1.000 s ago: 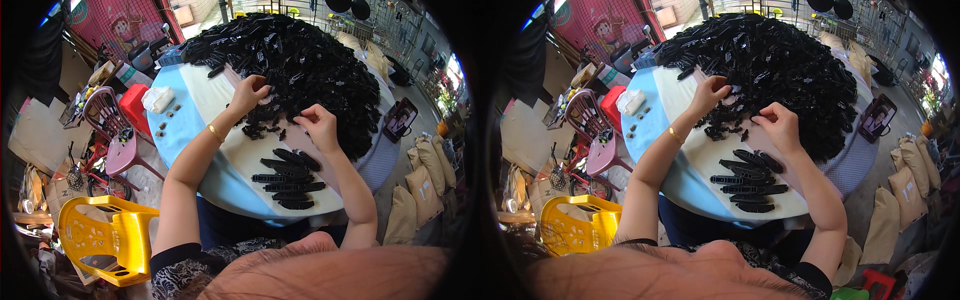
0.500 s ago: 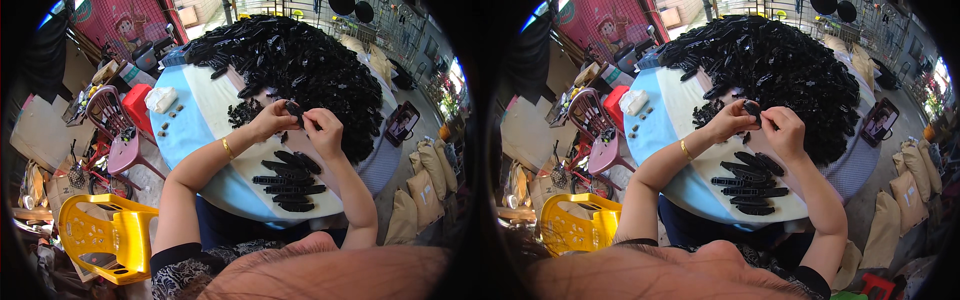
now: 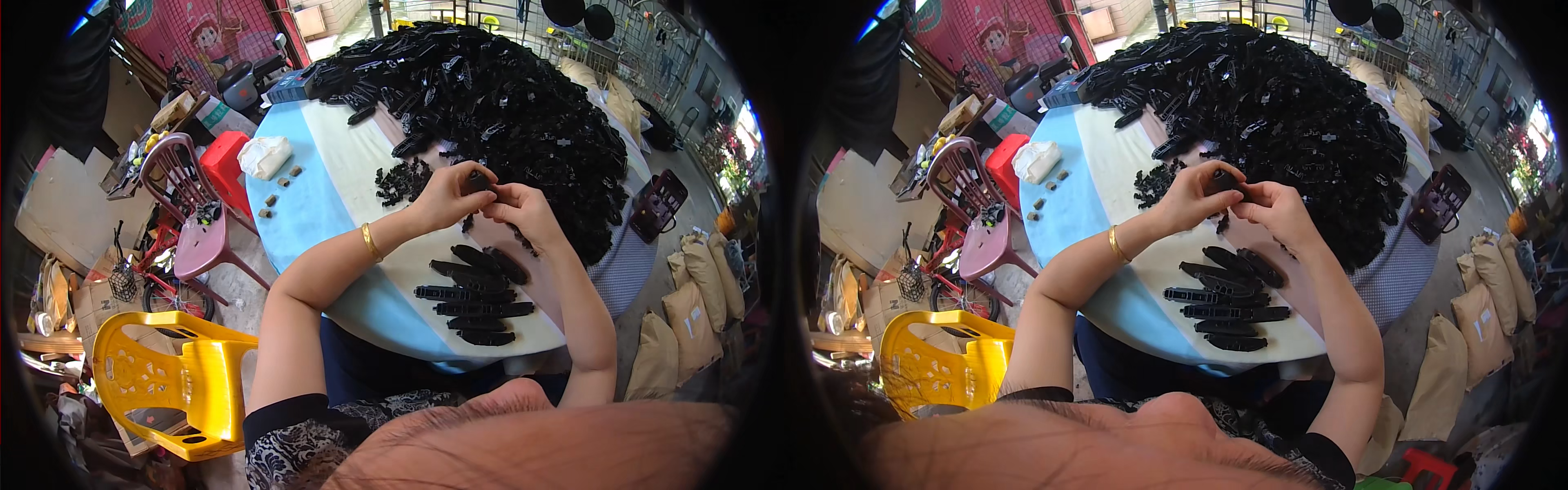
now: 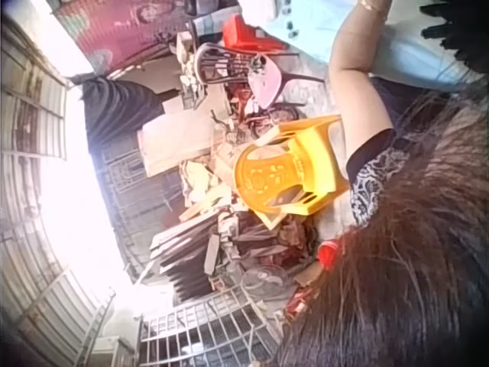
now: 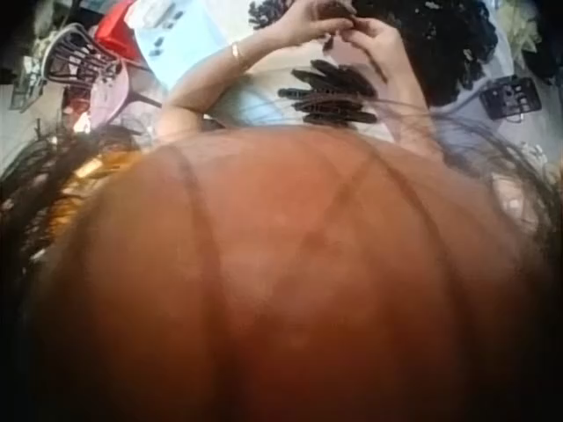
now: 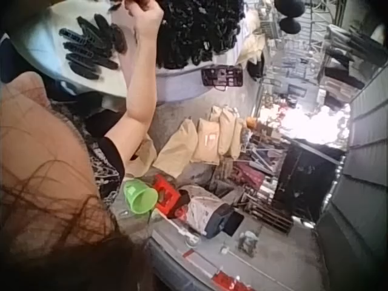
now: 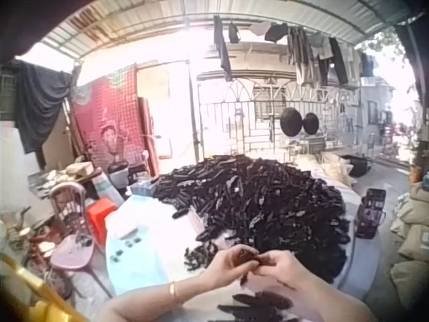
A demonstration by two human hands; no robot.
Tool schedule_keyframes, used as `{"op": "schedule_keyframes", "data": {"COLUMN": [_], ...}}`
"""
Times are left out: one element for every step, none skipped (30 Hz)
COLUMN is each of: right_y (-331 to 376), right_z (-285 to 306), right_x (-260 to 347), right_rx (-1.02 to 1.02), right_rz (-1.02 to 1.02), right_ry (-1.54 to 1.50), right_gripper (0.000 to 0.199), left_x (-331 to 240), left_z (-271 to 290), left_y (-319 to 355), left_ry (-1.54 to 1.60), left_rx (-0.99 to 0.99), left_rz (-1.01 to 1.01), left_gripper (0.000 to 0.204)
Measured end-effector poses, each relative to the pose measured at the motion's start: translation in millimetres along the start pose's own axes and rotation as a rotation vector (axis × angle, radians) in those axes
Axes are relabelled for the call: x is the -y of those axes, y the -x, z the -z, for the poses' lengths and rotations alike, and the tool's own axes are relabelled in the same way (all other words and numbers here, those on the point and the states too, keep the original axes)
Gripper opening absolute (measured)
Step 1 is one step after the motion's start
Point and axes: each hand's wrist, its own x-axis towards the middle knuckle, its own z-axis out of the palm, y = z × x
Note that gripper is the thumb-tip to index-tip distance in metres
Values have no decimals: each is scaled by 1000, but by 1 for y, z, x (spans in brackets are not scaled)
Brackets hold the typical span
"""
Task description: The recorder is sorting and inspecting small black plastic parts from a large pile on a table.
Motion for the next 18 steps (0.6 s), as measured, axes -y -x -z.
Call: {"op": "schedule_keyframes", "data": {"right_y": [1, 1, 1, 2, 2, 1, -1, -1, -1, -2, -3, -1, -2, -3, -4, -3, -1, -2], "right_z": [1, -3, -7, -11, -13, -12, -6, 0, 6, 3, 0, -5, -10, -11, -17, -22, -25, -22], "right_x": [2, 2, 2, 3, 4, 2, -1, -5, -13, -12, -10, -7, -6, -10, -35, -28, -23, -28], "right_rx": [69, 38, 40, 27, 14, 17, 151, 286, 395, 384, 373, 347, 337, 319, 179, 193, 198, 243], "right_rz": [-75, -23, -25, 6, 37, 36, -24, -84, -123, -146, -169, -91, -39, 12, 33, 121, 208, 293], "right_ry": [3, -6, -8, -28, -48, -50, -98, -146, -198, -264, -330, -258, -134, -9, -22, 444, 911, 635], "right_gripper": [33, 34, 34, 34, 34, 34, 33, 33, 29, 28, 27, 25, 25, 25, 22, 21, 21, 17], "left_x": [-3, -5, -7, -11, -16, -19, -25, -32, -40, -48, -53, -44, -44, -43, -43, -43, -40, -37], "left_z": [1, 2, 3, 5, 7, 10, 10, 12, 13, 12, 12, 10, 12, 12, 12, 16, 17, 19], "left_y": [1, 3, 4, 4, 5, 6, 5, 7, 10, 15, 20, 21, 23, 22, 20, 20, 17, 11], "left_ry": [0, -34, -68, -68, -84, -100, -149, -257, -365, -381, -413, -494, -496, -460, -422, -319, -318, -317], "left_rx": [-2, -11, -19, -20, -4, 11, 55, 133, 211, 297, 377, 378, 373, 457, 540, 648, 603, 560], "left_rz": [3, -52, -107, -105, -92, -79, -123, -132, -141, -87, -127, -209, -208, -140, -72, 17, 39, 61], "left_gripper": [24, 24, 25, 25, 25, 26, 29, 31, 34, 41, 51, 65, 65, 70, 75, 74, 68, 62]}}
